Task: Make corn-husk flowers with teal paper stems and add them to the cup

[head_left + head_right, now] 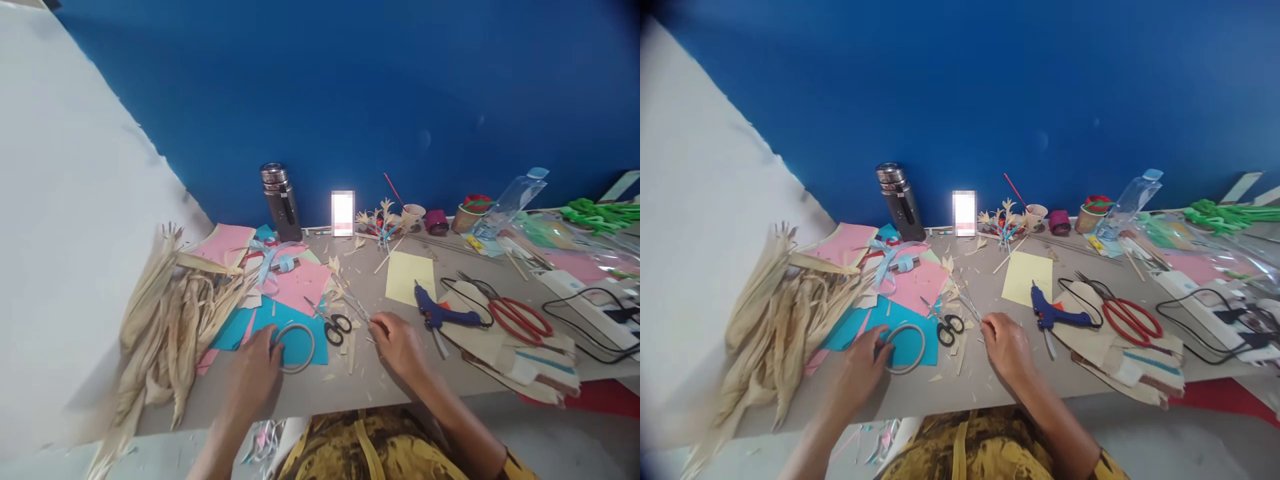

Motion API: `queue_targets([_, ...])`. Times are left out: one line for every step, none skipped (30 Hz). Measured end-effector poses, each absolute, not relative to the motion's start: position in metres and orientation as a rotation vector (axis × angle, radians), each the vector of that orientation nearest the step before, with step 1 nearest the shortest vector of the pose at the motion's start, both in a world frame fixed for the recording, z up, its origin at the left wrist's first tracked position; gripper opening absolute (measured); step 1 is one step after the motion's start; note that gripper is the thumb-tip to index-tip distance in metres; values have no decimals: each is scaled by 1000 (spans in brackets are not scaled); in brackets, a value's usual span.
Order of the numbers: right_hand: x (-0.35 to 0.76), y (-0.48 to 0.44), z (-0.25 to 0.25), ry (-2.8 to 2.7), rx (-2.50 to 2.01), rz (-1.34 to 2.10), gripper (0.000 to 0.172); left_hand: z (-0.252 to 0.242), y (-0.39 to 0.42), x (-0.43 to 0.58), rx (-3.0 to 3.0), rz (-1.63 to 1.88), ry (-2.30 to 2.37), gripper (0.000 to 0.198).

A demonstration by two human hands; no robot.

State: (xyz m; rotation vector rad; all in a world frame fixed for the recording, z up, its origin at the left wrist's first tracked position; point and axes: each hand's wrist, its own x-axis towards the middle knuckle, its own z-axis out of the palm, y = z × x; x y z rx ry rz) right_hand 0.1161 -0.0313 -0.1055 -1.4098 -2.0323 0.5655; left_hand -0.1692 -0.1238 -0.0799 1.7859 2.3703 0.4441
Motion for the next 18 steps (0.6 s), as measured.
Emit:
queue_targets([115,-31,-106,-2032,-1412,553,17,-80,-121,-171,1787,417,2375,35])
queue_targets([115,-31,-107,-2029,-1413,541,16,-80,-118,-173,1791,401,2374,35])
queue_targets([115,-31,-108,-2024,-1412,532,15,-79,-116,-178,1795,399,2370,36])
queue_targets([115,-30,-109,-2016,-1409,524,15,-77,-113,-183,1793,411,2370,36])
queue_targets([114,-29,-109,-2006,-1402,516,15,-75,-110,-190,1786,429,2378,37])
queue_targets([114,-27,-109,-1995,-1392,508,15,-72,-107,-198,1762,446,2404,37])
queue_targets([114,-26,-109,-1982,-1379,504,15,-69,-102,-206,1718,465,2448,37])
queue_targets([114,-24,-108,-1966,-1363,503,16,-64,-98,-212,1670,473,2482,35])
queue_targets([113,-22,-106,-1950,-1347,509,16,-60,-94,-218,1633,480,2511,33])
queue_targets([113,-20,-104,-1936,-1334,518,17,-54,-90,-222,1589,496,2541,32])
queue_targets([113,-18,-102,-1929,-1327,528,18,-49,-87,-224,1540,532,2563,32])
queue_targets([113,-17,-100,-1924,-1329,532,18,-44,-86,-224,1491,578,2572,32])
queue_targets([113,-16,-98,-1923,-1339,524,18,-41,-86,-223,1455,638,2571,34])
queue_targets([114,-16,-96,-1924,-1353,507,18,-39,-88,-222,1445,691,2555,36])
queue_targets([116,-17,-94,-1923,-1363,482,20,-38,-92,-220,1469,720,2534,39])
queue_targets([117,-18,-93,-1920,-1364,454,22,-39,-98,-218,1515,716,2495,40])
queue_targets([117,-20,-92,-1922,-1349,436,23,-41,-105,-217,1576,675,2445,41])
queue_targets([118,-23,-92,-1928,-1323,432,23,-44,-114,-215,1640,608,2396,41])
